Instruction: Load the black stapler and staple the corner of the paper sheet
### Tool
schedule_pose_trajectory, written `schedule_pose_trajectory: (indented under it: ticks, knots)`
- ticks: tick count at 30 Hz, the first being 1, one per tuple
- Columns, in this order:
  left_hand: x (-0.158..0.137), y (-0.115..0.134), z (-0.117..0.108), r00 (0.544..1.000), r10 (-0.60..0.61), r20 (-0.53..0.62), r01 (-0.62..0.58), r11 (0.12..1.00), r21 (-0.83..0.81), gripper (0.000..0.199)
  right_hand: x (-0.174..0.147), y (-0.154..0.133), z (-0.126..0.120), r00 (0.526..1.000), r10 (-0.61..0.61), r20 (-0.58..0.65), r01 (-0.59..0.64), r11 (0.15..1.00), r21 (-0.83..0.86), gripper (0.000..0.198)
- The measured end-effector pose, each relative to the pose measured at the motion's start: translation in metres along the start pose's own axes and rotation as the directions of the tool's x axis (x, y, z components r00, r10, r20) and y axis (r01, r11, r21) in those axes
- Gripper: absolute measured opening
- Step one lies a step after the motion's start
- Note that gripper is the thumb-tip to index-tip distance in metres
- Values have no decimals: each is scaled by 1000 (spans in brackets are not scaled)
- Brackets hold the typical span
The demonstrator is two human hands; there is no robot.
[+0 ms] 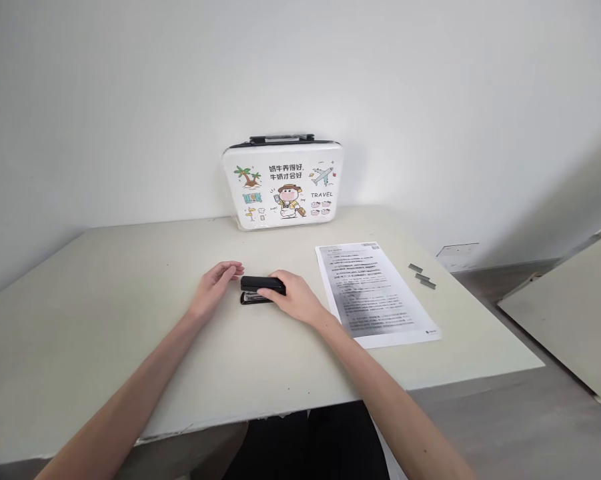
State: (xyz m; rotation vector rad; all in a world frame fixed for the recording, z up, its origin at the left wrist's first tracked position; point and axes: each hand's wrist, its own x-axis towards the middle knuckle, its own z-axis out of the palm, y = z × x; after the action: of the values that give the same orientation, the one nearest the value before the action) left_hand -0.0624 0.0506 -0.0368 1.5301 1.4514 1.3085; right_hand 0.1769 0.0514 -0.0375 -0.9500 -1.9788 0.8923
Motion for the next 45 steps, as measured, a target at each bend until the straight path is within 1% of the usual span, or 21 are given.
schedule_pose_trajectory:
  ticks: [2, 4, 6, 8, 11, 16, 21, 24, 29, 32, 34, 36, 37, 39, 41, 43, 45]
  knots:
    - [-2, 1, 2, 1000, -6, 0, 6, 1000, 14, 35, -3, 2, 0, 999, 10, -46, -10, 1000, 10, 31]
    - [-4, 2, 3, 1000, -7, -8, 7, 1000, 21, 34, -6, 5, 0, 993, 19, -116, -18, 1000, 10, 37]
    - [-5, 2, 4, 1000, -7, -21, 8, 1000, 19, 33, -8, 9, 0, 984, 29, -175, -28, 1000, 3, 36]
    - [-7, 2, 5, 999, -10, -42, 11, 1000, 19, 32, -8, 13, 1, 978, 40, -204, -40, 999, 8, 32]
    - [-9, 2, 6, 997, -24, -78, 26, 999, 30, 31, -8, 16, 2, 977, 54, -207, -56, 998, -5, 29]
    - [-13, 5, 5, 987, -28, -156, 35, 999, 42, 33, -9, 17, 3, 977, 50, -206, -67, 995, -76, 29]
    - [-12, 4, -5, 951, -36, -308, 63, 995, 77, 29, -10, 18, 4, 976, 55, -211, -76, 993, -93, 28]
    - [-10, 2, -10, 928, -48, -368, 71, 996, 47, 28, -10, 17, 5, 974, 56, -219, -81, 991, -110, 29]
    - [-8, 2, -12, 935, -58, -350, 56, 998, -16, 27, -13, 8, 4, 966, 40, -255, -94, 975, -199, 33]
    - [-9, 5, -10, 942, -57, -330, 47, 998, -40, 28, -14, 3, 3, 963, -8, -269, -62, 966, -250, 27]
    - [-11, 6, -9, 950, -55, -307, 40, 998, -52, 28, -14, 2, 2, 971, -89, -224, 15, 949, -314, 21]
    - [-12, 8, -7, 959, -62, -276, 36, 994, -99, 28, -13, 3, 2, 976, -155, -156, 86, 922, -378, 23]
    - [-13, 9, -6, 963, -74, -259, 38, 989, -144, 28, -13, 3, 2, 977, -169, -133, 104, 912, -397, 24]
    - [-13, 11, -4, 967, -119, -225, 54, 959, -277, 27, -14, 4, 3, 975, -185, -121, 122, 907, -402, 23]
    - [-13, 13, -2, 962, -193, -191, 94, 896, -434, 25, -16, 3, 2, 965, -228, -131, 162, 907, -388, 17]
    - [-13, 17, -1, 947, -299, -118, 173, 784, -596, 27, -17, 1, 2, 936, -313, -161, 238, 900, -366, 15]
    - [-13, 21, -1, 911, -411, 13, 291, 622, -727, 35, -18, -1, 2, 893, -403, -200, 320, 882, -346, 23]
